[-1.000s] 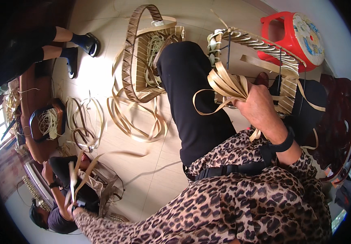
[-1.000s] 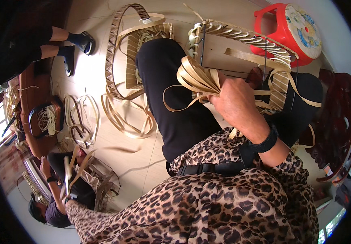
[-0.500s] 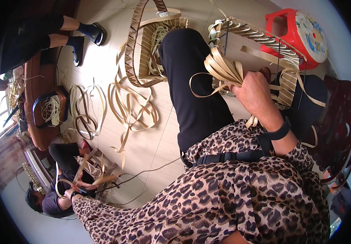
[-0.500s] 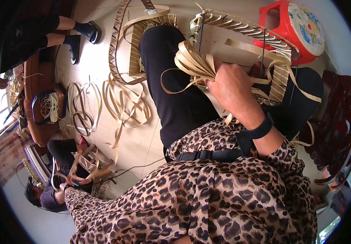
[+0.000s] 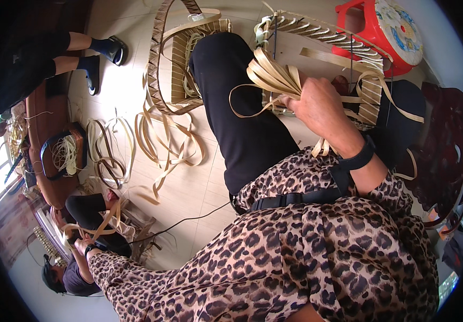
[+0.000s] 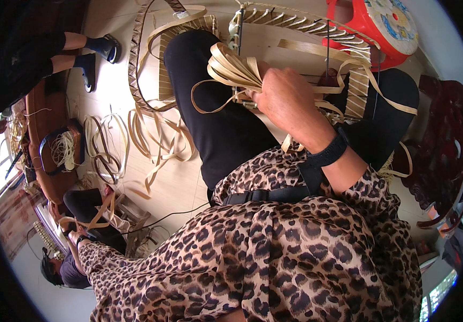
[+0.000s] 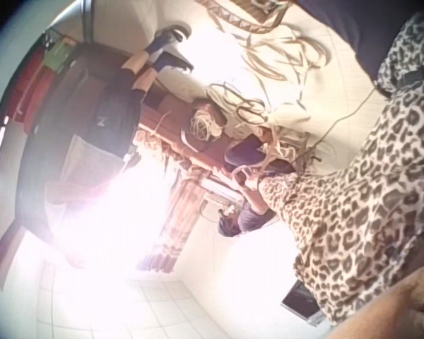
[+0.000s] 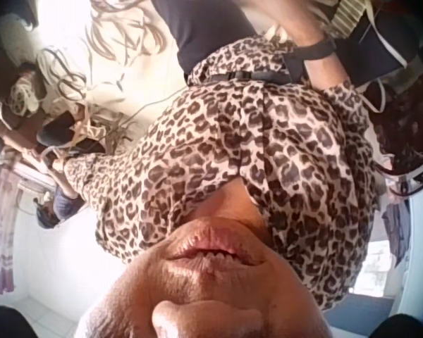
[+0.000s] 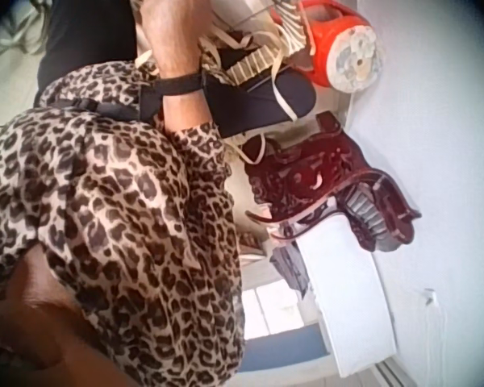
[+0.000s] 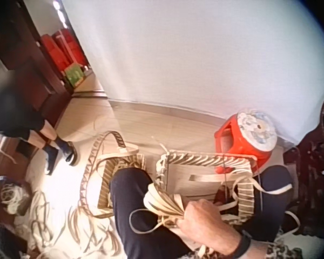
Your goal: The person weaves flexible strips through a wire basket frame by hand and cuts the excess material with scissors.
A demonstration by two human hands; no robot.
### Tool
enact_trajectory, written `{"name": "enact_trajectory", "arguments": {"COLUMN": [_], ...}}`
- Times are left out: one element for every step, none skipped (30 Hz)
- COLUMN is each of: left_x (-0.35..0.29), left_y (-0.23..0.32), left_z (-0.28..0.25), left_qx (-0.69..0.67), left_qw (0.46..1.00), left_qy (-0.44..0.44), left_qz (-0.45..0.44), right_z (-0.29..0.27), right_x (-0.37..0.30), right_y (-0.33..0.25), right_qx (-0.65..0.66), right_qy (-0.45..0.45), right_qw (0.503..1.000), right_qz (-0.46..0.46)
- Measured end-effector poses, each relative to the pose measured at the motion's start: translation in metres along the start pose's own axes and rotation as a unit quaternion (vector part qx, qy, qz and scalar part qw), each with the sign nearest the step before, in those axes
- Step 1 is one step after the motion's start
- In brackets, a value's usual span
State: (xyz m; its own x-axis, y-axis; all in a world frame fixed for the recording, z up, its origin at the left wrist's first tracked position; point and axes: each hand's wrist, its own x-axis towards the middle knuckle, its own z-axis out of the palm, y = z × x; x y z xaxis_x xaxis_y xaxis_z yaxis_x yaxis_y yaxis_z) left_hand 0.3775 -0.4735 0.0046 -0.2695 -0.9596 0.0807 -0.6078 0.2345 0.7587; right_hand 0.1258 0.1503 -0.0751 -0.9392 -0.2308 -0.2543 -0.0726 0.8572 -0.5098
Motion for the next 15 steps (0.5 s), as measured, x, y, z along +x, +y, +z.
{"name": "enact_trajectory", "arguments": {"left_x": [0.003, 0.005, 0.007, 0.007, 0.006, 0.008, 0.009, 0.009, 0.008, 0.005, 0.005, 0.004, 0.002, 0.002, 0.001], "left_y": [-0.002, -0.006, -0.009, -0.013, -0.017, -0.022, -0.028, -0.035, -0.042, -0.052, -0.059, -0.067, -0.074, -0.079, -0.085], "left_z": [-0.007, -0.011, -0.016, -0.022, -0.028, -0.034, -0.04, -0.047, -0.054, -0.063, -0.072, -0.08, -0.084, -0.096, -0.105], "left_qx": [0.001, 0.004, 0.006, 0.011, 0.014, 0.018, 0.021, 0.029, 0.035, 0.039, 0.044, 0.049, 0.051, 0.057, 0.064], "left_qw": [1.0, 1.0, 1.0, 0.999, 0.999, 0.999, 0.998, 0.997, 0.996, 0.995, 0.993, 0.992, 0.991, 0.988, 0.985], "left_qy": [0.009, 0.015, 0.02, 0.03, 0.036, 0.041, 0.047, 0.055, 0.061, 0.071, 0.082, 0.089, 0.093, 0.105, 0.116], "left_qz": [-0.003, -0.006, -0.009, -0.015, -0.018, -0.024, -0.031, -0.042, -0.049, -0.058, -0.069, -0.079, -0.086, -0.099, -0.107], "right_z": [0.0, 0.0, 0.0, 0.001, 0.001, 0.002, 0.0, 0.0, -0.001, 0.0, -0.001, -0.002, -0.002, 0.0, 0.001], "right_x": [0.0, 0.001, 0.001, 0.001, 0.001, 0.001, 0.001, 0.0, 0.0, 0.0, 0.0, 0.0, 0.0, 0.001, 0.001], "right_y": [0.0, -0.001, -0.001, -0.001, 0.0, 0.0, -0.001, -0.003, -0.004, -0.006, -0.006, -0.006, -0.005, -0.004, -0.002], "right_qx": [-0.001, -0.009, -0.018, -0.018, -0.006, 0.005, 0.005, 0.001, -0.003, -0.002, -0.011, -0.02, -0.02, -0.018, -0.016], "right_qy": [0.001, 0.004, 0.006, 0.005, 0.008, 0.011, 0.01, 0.014, 0.019, 0.016, 0.019, 0.021, 0.022, 0.02, 0.019], "right_qw": [1.0, 1.0, 1.0, 1.0, 1.0, 1.0, 1.0, 1.0, 1.0, 1.0, 1.0, 1.0, 1.0, 1.0, 0.999], "right_qz": [-0.001, -0.008, -0.015, -0.018, -0.017, -0.017, -0.02, -0.013, -0.006, -0.011, -0.006, -0.001, 0.0, -0.013, -0.026]}}
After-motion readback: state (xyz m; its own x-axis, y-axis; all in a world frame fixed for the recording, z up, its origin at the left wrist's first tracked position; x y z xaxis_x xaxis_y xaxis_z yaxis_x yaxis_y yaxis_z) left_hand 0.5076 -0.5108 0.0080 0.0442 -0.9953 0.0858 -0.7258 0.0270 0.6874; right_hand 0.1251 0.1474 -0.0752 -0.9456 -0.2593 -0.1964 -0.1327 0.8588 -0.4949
